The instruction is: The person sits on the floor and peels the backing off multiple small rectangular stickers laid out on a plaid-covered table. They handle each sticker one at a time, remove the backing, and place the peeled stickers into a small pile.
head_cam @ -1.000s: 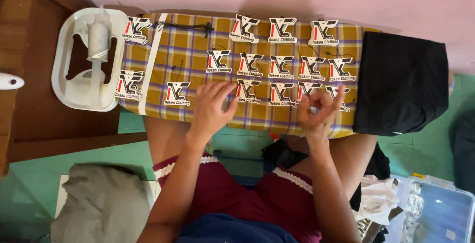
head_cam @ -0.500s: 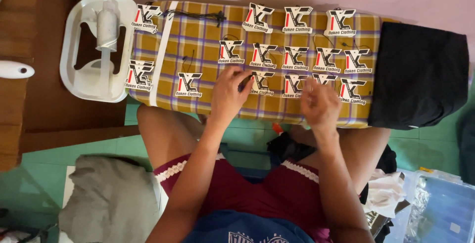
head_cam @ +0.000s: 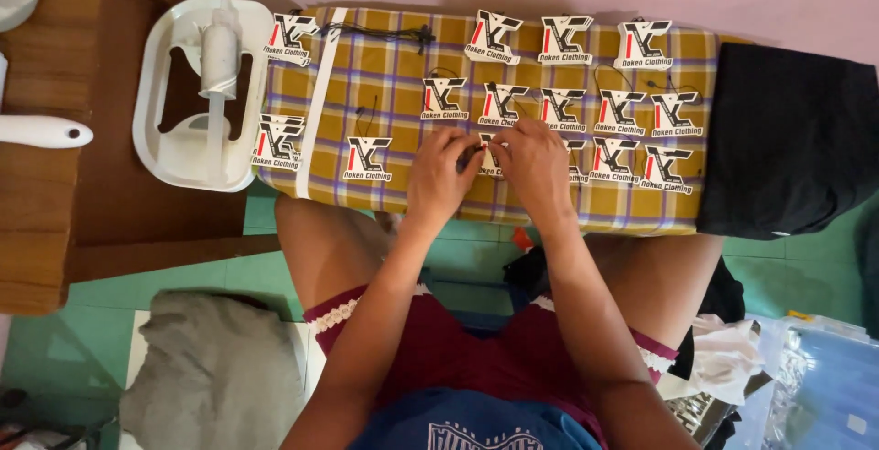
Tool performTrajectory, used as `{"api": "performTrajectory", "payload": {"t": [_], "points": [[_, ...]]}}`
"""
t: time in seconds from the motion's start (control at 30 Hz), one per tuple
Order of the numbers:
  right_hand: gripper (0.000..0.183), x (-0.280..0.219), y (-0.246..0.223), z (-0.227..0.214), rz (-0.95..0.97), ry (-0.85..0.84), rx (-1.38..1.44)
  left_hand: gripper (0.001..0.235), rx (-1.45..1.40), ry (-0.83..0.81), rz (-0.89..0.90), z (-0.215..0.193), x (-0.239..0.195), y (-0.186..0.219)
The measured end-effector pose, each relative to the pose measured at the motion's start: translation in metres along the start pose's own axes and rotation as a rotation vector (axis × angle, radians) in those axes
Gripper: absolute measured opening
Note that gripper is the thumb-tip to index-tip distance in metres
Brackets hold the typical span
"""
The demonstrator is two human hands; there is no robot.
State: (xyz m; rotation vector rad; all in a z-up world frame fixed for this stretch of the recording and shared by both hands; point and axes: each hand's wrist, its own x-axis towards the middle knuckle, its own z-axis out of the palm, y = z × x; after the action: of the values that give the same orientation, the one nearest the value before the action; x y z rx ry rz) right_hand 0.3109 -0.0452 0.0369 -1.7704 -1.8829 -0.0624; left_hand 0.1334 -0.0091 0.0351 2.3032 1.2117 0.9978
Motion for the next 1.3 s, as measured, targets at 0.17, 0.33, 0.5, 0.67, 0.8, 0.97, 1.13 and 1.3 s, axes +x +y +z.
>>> {"api": "performTrajectory", "payload": {"t": [0.17,0.33,0.5,0.67,0.8,0.97,1.13,1.3], "points": [[0.015,-0.004,-0.009,-0.008,-0.052,-0.002,-0.105,0.016,-0.013,0.012,0.025,-0.001,0.0,0.002],[0.017,-0.011,-0.006,-0.021,-0.035,0.057,-0.077,0.022,0.005,0.015,0.047,-0.001,-0.001,0.0],[0.007,-0.021,-0.027,-0.054,0.122,0.155,0.426,0.036,0.058,-0.104,0.095,-0.019,0.008,0.019],[0.005,-0.034,-0.022,-0.051,0.099,0.204,0.452,0.032,0.056,-0.15,0.084,-0.022,0.007,0.022],[0.021,-0.03,-0.024,-0.054,-0.022,0.115,0.402,0.029,0.057,-0.139,0.092,-0.016,0.006,0.012],[0.014,-0.032,-0.03,-0.049,-0.121,0.138,0.222,0.031,0.045,-0.106,0.071,-0.007,0.002,0.004],[0.016,-0.034,-0.023,-0.035,-0.15,0.149,0.104,0.026,0.023,-0.118,0.075,-0.012,0.008,0.008],[0.013,-0.033,-0.027,-0.03,-0.045,0.099,0.128,0.017,-0.016,-0.167,0.067,-0.021,0.009,0.008]]}}
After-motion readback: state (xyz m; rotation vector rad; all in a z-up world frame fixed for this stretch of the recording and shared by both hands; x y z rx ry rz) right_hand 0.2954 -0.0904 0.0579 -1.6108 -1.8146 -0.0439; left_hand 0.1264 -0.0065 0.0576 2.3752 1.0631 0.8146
